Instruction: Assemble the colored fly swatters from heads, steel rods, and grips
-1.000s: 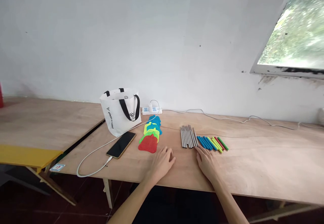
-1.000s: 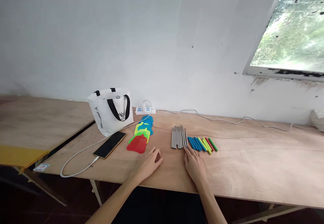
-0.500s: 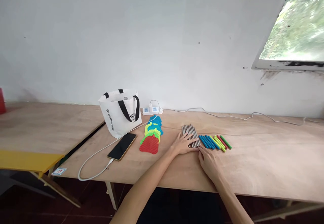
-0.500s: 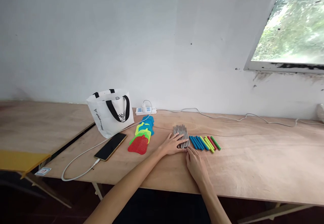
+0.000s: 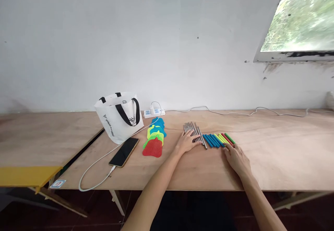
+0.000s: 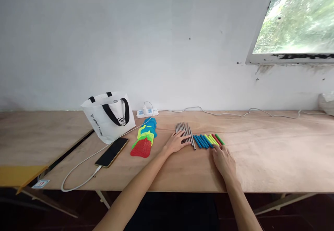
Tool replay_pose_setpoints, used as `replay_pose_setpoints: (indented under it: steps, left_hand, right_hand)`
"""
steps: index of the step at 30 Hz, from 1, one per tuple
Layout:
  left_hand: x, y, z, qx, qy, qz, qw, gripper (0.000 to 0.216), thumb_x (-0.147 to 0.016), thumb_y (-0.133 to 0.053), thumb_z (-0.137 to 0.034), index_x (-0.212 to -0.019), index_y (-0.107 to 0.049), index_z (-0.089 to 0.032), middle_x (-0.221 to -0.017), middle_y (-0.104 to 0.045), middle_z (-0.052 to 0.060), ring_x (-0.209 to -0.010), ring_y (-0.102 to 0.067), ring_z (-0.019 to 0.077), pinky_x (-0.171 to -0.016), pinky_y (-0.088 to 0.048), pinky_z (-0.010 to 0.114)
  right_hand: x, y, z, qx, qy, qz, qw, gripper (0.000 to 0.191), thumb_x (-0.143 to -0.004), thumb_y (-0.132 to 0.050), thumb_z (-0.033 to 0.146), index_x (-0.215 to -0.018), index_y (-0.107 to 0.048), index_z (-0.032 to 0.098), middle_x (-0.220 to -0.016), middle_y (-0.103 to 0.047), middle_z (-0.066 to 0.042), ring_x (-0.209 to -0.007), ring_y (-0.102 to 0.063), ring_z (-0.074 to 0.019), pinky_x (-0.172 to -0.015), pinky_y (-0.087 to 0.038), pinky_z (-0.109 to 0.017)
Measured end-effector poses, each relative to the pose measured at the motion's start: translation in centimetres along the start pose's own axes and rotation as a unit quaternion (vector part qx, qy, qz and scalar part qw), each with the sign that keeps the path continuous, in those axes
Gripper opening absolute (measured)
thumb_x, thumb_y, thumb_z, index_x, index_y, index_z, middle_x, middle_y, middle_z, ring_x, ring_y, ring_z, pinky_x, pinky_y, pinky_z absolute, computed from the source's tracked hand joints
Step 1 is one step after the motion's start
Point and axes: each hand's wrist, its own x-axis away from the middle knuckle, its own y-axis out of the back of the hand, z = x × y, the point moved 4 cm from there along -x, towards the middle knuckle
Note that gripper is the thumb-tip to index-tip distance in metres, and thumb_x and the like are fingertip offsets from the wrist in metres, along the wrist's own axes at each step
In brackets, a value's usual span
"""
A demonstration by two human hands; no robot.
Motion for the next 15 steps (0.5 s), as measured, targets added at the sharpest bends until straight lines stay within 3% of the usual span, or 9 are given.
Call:
replay_pose_setpoints:
  steps: [4, 7, 15]
  left_hand:
    - [0.2, 0.2, -1.0, 0.001, -0.060, 0.028, 0.998, 0.065, -0.095, -0.036, -0.076, -0.151, -0.044, -0.044, -0.166, -0.030, 0.000, -0.151, -0.029, 0.0308, -0.121, -0.022, 0.058]
    - [0.3, 0.0, -1.6, 0.001, -0.109, 0.063, 0.992, 0.058, -0.097, -0.035, -0.073, -0.148, -0.047, -0.047, -0.163, -0.036, -0.003, -0.150, -0.030, 0.0288, -0.122, -0.017, 0.060]
    - [0.4, 0.2, -1.5, 0.026, -0.082, 0.031, 0.996, 0.057, -0.096, -0.043, -0.072, -0.140, -0.058, -0.039, -0.156, -0.048, 0.001, -0.146, -0.039, 0.0265, -0.123, -0.019, 0.054]
  right_hand:
    - [-0.2, 0.0, 0.3, 0.001, -0.024, 0.027, 0.999, 0.038, -0.101, -0.038, 0.041, -0.117, -0.070, 0.027, -0.114, -0.064, -0.008, -0.103, -0.063, -0.0235, -0.072, -0.047, -0.031]
    - [-0.5, 0.2, 0.6, -0.012, -0.043, 0.033, 0.998, 0.038, -0.100, -0.040, 0.046, -0.106, -0.072, 0.026, -0.110, -0.068, -0.007, -0.098, -0.065, -0.0237, -0.068, -0.045, -0.031]
    - [-0.7, 1.5, -1.2, -0.068, -0.132, -0.057, 0.987, 0.036, -0.094, -0.047, 0.049, -0.098, -0.072, 0.024, -0.103, -0.073, -0.009, -0.088, -0.067, -0.0263, -0.066, -0.043, -0.035]
